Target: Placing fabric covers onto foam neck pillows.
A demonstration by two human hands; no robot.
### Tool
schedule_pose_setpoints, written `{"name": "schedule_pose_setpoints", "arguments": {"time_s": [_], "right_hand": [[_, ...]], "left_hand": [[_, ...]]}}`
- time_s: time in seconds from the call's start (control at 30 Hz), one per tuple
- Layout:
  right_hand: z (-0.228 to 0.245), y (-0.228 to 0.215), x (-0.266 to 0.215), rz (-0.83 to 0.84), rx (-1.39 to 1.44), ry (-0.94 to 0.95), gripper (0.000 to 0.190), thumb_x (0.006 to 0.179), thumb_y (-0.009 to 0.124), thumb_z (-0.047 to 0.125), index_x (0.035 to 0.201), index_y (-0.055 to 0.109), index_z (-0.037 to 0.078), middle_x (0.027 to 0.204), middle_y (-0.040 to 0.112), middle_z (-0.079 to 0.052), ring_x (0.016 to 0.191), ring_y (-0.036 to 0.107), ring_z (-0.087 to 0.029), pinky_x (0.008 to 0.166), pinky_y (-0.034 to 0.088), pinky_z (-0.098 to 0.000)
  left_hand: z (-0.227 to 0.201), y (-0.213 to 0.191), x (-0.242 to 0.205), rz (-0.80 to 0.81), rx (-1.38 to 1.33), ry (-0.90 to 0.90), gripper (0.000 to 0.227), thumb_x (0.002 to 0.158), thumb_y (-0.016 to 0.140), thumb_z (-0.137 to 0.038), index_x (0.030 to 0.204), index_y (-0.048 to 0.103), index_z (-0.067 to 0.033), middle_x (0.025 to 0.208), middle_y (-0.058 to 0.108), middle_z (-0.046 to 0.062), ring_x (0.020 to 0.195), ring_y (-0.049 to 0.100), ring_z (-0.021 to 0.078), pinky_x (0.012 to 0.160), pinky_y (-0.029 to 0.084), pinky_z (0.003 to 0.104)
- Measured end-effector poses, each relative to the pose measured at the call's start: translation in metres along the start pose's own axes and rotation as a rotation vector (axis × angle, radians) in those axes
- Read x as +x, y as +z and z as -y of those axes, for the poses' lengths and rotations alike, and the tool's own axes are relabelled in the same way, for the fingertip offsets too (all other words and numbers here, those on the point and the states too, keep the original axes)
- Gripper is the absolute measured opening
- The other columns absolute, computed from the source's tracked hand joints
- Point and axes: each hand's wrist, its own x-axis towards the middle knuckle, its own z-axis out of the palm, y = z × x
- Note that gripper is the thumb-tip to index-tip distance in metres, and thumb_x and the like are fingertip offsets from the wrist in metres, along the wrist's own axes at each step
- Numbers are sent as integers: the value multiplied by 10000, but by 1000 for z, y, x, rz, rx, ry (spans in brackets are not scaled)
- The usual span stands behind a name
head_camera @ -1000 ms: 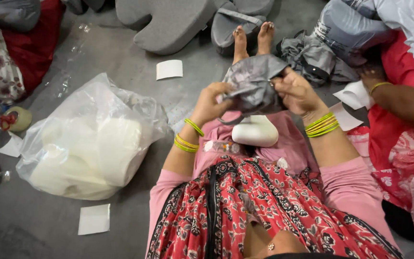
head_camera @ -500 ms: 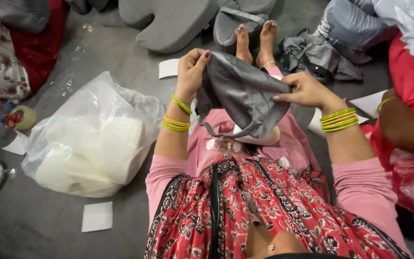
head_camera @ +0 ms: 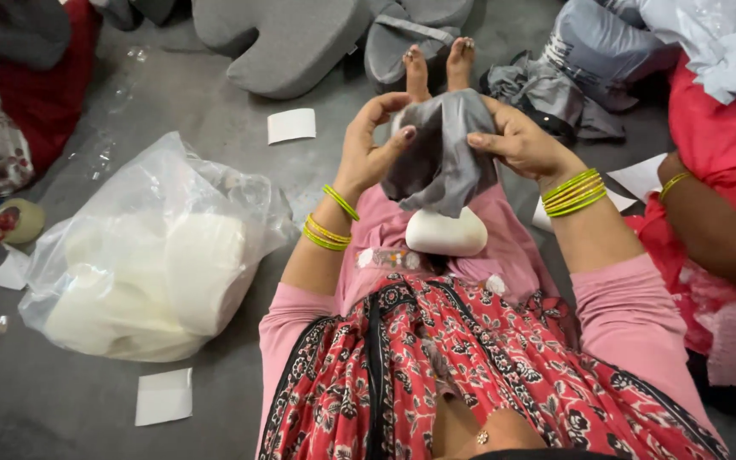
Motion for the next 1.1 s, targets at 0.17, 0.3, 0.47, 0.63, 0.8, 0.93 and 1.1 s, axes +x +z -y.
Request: {"name": "schedule_pose_setpoints", "arguments": {"time_s": [0.17, 0.3, 0.47, 0.63, 0.8, 0.93, 1.1], "right_hand": [[35, 3, -7, -53, 39, -28, 529, 1001, 691, 144, 1469, 485, 10, 1301, 642, -40, 1151, 621, -110, 1027, 494, -280], [46, -12, -15, -152, 72, -36, 398, 1048, 691, 163, 1378, 576, -28, 1201, 690, -43, 1049, 647, -114, 967, 511, -270], [54, -33, -44, -105, -180, -27, 458, 976, 746, 181, 1355, 588, -22, 1193, 670, -31, 1052, 619, -100, 957, 500, -264], [8, -34, -74, -76, -260, -129, 513, 952, 736, 248, 1373, 584, -3, 1249, 668, -43, 1156, 632, -132, 1037, 503, -297], [-64, 54, -88, -68, -1512, -121, 720, 658, 767, 486, 1247, 627, 95, 1233, 696, -152, 1154, 645, -333, 991, 477, -440], [-130, 20, -71, -80, -1603, -378, 1002, 492, 859, 470, 1380, 582, 96, 1313, 650, -199, 1206, 593, -384, 1005, 425, -482], [-105, -20, -28, 38, -1255, 9, 913, 551, 919, 204, 1405, 597, 177, 1314, 674, -96, 1244, 611, -309, 1066, 467, -407]], "left_hand": [[-23, 6, 0, 92, 13, 193, 646, 804, 849, -270, 1325, 579, -1, 1272, 634, 156, 1219, 570, 238, 1050, 439, 366], [3, 12, -10, 354, 124, -373, 284, 950, 764, -231, 1075, 699, 16, 869, 687, 69, 889, 595, 141, 810, 540, 307], [17, -3, -17, 245, -570, -303, 126, 955, 688, -84, 1055, 672, -10, 938, 673, -33, 909, 594, 77, 825, 487, 253], [0, -48, -49, 220, -655, -143, 46, 995, 693, 30, 1013, 666, -3, 932, 633, -40, 902, 548, 40, 843, 445, 224], [-18, -98, -63, -462, -666, -89, 212, 954, 595, 11, 1138, 681, -49, 1067, 699, -2, 966, 627, 87, 906, 503, 234], [-43, -91, -58, -485, -703, -37, 136, 1050, 592, -3, 1124, 705, 1, 1050, 699, 18, 955, 606, 86, 907, 475, 230], [-16, -86, -55, -548, -699, -84, 106, 1022, 628, -19, 1104, 694, -22, 1002, 690, -5, 902, 605, 76, 866, 482, 226]]}}
